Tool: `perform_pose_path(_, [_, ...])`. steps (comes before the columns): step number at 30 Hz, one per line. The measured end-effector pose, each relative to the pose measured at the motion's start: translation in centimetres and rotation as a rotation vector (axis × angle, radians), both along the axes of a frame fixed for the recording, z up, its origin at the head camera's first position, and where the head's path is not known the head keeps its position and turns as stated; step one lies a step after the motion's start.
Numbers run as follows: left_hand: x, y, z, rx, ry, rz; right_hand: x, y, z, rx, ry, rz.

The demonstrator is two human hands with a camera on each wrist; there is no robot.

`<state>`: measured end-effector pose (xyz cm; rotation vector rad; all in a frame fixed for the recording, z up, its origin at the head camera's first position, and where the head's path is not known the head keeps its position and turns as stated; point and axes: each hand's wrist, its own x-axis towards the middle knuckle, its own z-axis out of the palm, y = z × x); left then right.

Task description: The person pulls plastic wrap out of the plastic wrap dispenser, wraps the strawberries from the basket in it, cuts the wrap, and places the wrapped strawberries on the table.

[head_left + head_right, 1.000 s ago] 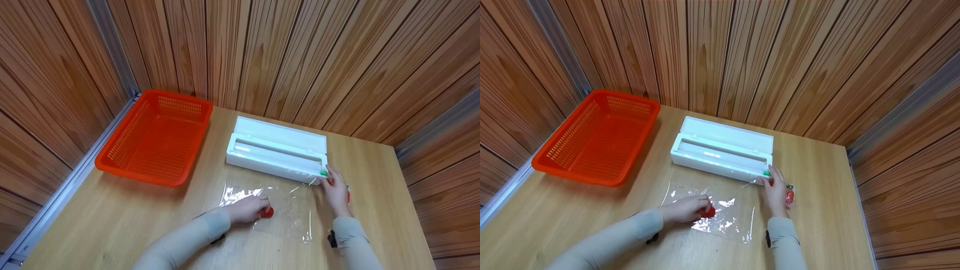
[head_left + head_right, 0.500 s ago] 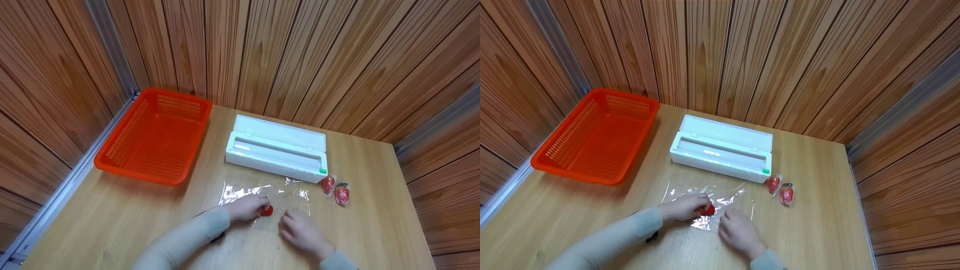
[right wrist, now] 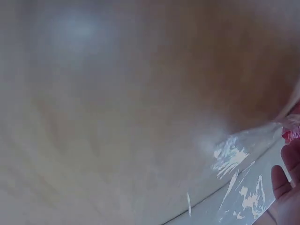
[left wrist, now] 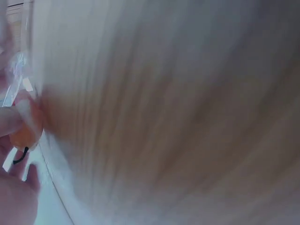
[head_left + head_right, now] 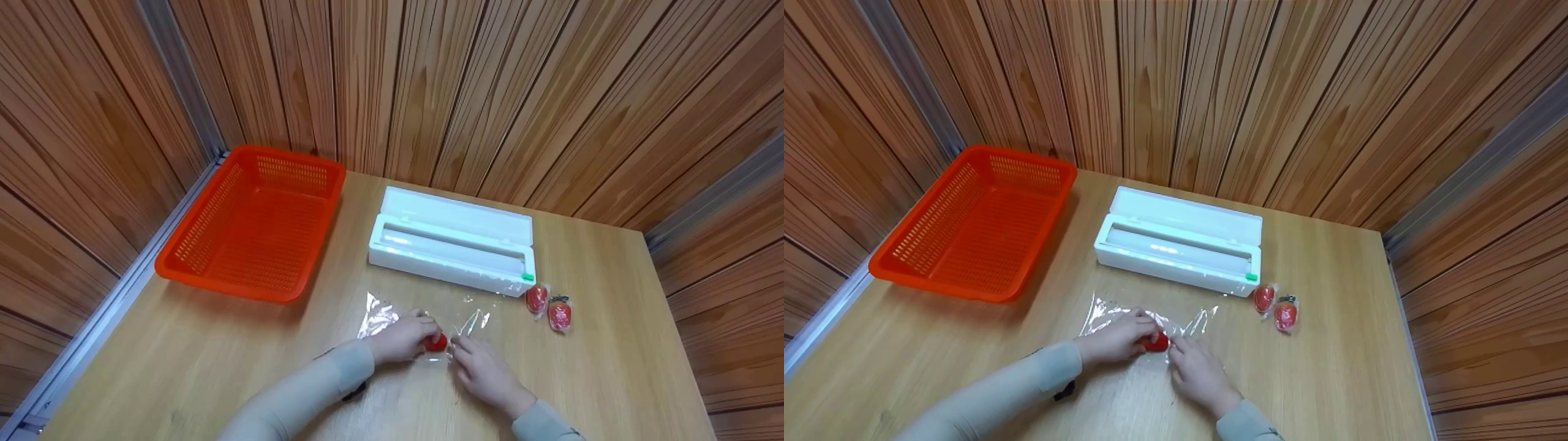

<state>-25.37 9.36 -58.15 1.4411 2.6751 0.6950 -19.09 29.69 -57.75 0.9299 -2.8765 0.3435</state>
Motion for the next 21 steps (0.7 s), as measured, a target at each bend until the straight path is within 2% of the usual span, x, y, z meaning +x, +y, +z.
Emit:
perform_pose_path(3, [0.2, 0.0, 0.0, -0.005, -0.001, 0.013, -0.7, -0.1, 0.5, -0.211, -0.229, -0.143])
perform_pose_path(5, [0.3, 0.1, 0.1, -0.013, -0.028, 0.019, -1.1, -0.2, 0.7, -0.352, -0.378, -0.229])
perform_pose_path(8, [0.5, 0.1, 0.2, -0.035, -0.069, 0.03, -1.7, -0.3, 0.6, -0.511, -0.521, -0.327])
perform_pose_path(10, [0.6, 0.1, 0.2, -0.049, -0.104, 0.043, -1.9, -0.4, 0.4, -0.589, -0.574, -0.37])
perform_pose_path(13, [0.6, 0.1, 0.2, -0.063, -0.115, 0.048, -2.2, -0.6, 0.2, -0.71, -0.625, -0.425])
perform_pose_path(16, [0.6, 0.2, 0.2, -0.068, -0.078, 0.046, -2.6, -0.8, 0.0, -0.804, -0.673, -0.469])
perform_pose_path(19, [0.5, 0.4, 0.2, -0.047, -0.058, 0.054, -2.9, -0.7, -0.1, -0.792, -0.706, -0.515])
perform_pose_path(21, [0.4, 0.6, 0.3, -0.031, -0.079, 0.073, -3.2, -0.5, -0.1, -0.764, -0.723, -0.533])
